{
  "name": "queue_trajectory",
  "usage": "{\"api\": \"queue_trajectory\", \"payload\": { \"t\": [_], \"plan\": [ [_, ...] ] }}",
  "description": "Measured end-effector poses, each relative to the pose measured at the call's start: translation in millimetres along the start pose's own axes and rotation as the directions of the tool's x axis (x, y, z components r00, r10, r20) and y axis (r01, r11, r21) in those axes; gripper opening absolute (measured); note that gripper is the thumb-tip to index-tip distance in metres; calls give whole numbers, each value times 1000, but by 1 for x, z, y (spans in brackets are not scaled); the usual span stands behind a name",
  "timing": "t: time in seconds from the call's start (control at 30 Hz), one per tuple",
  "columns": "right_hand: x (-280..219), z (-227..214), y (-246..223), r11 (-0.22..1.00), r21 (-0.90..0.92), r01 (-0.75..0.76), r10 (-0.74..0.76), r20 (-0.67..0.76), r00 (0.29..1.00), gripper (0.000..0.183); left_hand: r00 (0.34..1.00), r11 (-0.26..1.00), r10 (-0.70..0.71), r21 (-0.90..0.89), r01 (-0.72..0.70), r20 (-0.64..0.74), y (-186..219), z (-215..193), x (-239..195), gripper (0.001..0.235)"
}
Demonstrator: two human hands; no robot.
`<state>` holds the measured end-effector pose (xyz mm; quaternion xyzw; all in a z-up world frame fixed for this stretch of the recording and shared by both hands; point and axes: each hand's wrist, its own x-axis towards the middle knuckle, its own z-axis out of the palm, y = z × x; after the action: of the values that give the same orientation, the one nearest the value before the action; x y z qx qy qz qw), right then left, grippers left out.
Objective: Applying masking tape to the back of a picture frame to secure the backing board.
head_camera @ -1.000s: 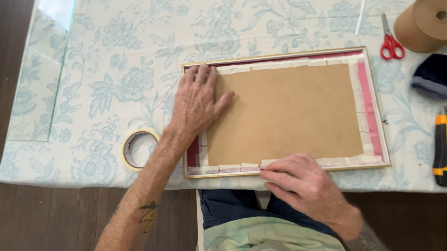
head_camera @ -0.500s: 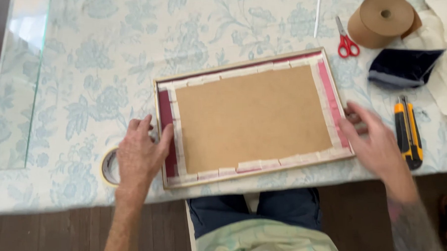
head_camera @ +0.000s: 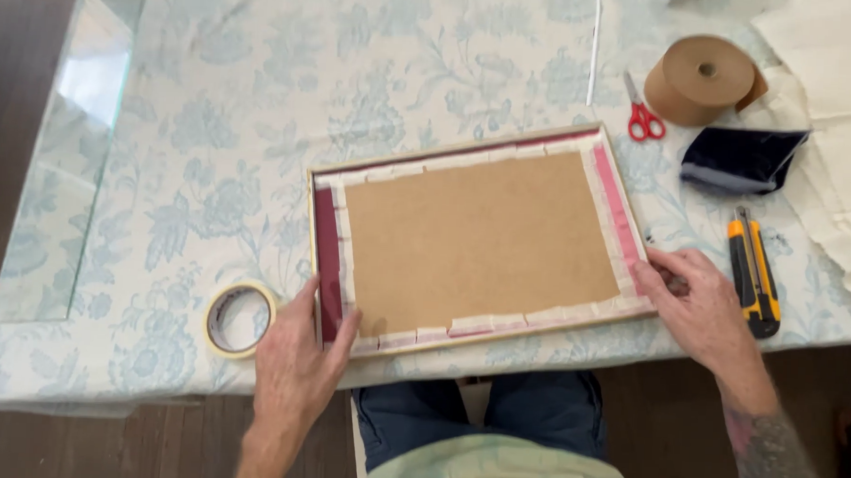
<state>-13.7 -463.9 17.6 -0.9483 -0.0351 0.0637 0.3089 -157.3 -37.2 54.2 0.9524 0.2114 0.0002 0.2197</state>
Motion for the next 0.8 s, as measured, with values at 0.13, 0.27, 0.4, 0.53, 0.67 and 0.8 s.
{"api": "queue_trajectory", "payload": {
  "t": [0.13, 0.27, 0.4, 0.53, 0.67, 0.8],
  "plan": [
    [-9, -8, -1, 977, 202, -68, 62, 32, 998, 38, 939, 840, -312, -421, 343, 144, 9, -27, -9, 67],
    [-19, -19, 11, 944, 290, 158, -168, 9, 986, 36, 940, 718, -327, -621, 314, 97, 3, -45, -12, 56],
    [-13, -28, 9, 863, 262, 432, -400, -168, 901, 50, 949, 718, -309, -640, 274, 59, -5, -63, -8, 62],
    [16, -52, 8, 757, -94, 647, -646, -263, 717, 37, 975, 769, -209, -629, 117, -74, 8, -93, 7, 87],
    [63, -75, -50, 696, 21, 718, -685, -283, 672, 36, 966, 747, -132, -663, -49, -221, 15, -97, 48, 75],
    [152, -41, -28, 582, 664, 470, -349, -318, 882, 26, 904, 495, 66, -773, -397, -423, 7, -60, 109, 84]
  ]
}}
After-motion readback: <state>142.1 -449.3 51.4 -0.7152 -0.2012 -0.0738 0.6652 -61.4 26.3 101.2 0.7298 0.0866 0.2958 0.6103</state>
